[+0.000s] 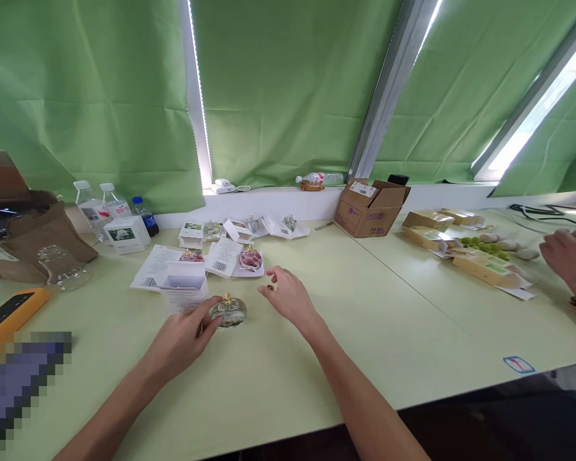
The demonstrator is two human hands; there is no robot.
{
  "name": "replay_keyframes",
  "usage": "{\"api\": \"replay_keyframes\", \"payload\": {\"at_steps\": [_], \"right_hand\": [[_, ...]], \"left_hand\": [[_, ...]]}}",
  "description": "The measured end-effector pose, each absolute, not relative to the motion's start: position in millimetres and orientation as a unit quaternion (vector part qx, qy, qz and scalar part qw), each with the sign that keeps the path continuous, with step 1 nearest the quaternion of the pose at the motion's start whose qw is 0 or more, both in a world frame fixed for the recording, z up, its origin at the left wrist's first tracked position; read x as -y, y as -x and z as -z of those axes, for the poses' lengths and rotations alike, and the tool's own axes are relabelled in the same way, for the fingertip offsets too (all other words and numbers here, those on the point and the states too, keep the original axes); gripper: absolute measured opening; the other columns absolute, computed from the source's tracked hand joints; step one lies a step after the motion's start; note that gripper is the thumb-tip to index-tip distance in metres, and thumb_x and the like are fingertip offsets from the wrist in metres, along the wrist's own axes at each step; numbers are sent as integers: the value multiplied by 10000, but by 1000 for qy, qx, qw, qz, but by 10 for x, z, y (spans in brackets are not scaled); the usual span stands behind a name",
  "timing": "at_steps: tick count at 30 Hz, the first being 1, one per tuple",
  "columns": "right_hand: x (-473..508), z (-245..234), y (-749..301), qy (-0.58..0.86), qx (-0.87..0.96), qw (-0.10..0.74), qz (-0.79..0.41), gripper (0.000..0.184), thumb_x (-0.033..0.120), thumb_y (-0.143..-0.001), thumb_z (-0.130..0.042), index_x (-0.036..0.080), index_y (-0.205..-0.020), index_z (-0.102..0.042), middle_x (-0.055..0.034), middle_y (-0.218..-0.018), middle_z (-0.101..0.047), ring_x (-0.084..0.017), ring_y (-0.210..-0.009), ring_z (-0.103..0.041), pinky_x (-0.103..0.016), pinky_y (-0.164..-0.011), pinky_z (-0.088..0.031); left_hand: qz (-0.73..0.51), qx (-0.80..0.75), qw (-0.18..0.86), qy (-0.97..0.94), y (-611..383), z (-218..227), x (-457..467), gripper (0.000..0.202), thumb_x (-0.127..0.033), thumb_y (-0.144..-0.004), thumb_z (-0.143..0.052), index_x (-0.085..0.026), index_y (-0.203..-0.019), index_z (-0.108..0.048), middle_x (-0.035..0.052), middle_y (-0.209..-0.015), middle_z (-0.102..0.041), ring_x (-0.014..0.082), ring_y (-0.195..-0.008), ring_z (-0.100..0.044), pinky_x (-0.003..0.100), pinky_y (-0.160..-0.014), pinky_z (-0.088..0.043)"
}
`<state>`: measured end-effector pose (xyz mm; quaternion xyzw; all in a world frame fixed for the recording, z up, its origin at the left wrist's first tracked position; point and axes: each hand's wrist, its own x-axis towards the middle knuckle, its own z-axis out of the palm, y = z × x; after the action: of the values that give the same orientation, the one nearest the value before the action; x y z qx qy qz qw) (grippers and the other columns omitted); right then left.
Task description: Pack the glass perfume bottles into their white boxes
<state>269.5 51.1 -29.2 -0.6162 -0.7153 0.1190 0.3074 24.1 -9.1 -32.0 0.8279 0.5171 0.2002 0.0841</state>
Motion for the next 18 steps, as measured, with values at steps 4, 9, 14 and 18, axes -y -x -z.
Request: {"api": "replay_keyframes", "payload": {"at_steps": [4,9,14,18], "right_hand": [[-541,406,-2718,612,733,277,-109,241,287,-740,-670,220,-971,-648,-45,-870,-677,-179,-727,-623,-261,-589,-414],[-578,465,-2715,601,744,272,-111,128,172,-748,-623,219,-862,-658,-33,-805,-683,-167,-687,-613,-253,-570,-400],[-547,408,-2673,588,753,268,-126,102,195,-751,-618,225,-834,-670,-25,-788,-691,-172,-683,-618,-257,-567,-406],[-496,316,-2611,585,748,280,-140,138,253,-803,-571,228,-896,-671,-27,-826,-708,-175,-699,-631,-273,-597,-434]], "left_hand": [[-196,-519,81,-828,-242,307,94,368,-340,-952,-346,-245,-1290,-458,6,-776,-696,158,-591,-611,248,-522,-340],[-192,-520,78,-829,-245,306,91,366,-340,-951,-351,-246,-1289,-457,0,-759,-690,159,-591,-607,242,-527,-341],[-191,-521,77,-829,-247,312,91,368,-352,-956,-338,-255,-1292,-450,1,-790,-694,155,-590,-602,239,-522,-334],[-193,-519,78,-829,-245,308,94,368,-351,-956,-338,-251,-1293,-448,1,-799,-696,154,-586,-597,242,-525,-335]]}}
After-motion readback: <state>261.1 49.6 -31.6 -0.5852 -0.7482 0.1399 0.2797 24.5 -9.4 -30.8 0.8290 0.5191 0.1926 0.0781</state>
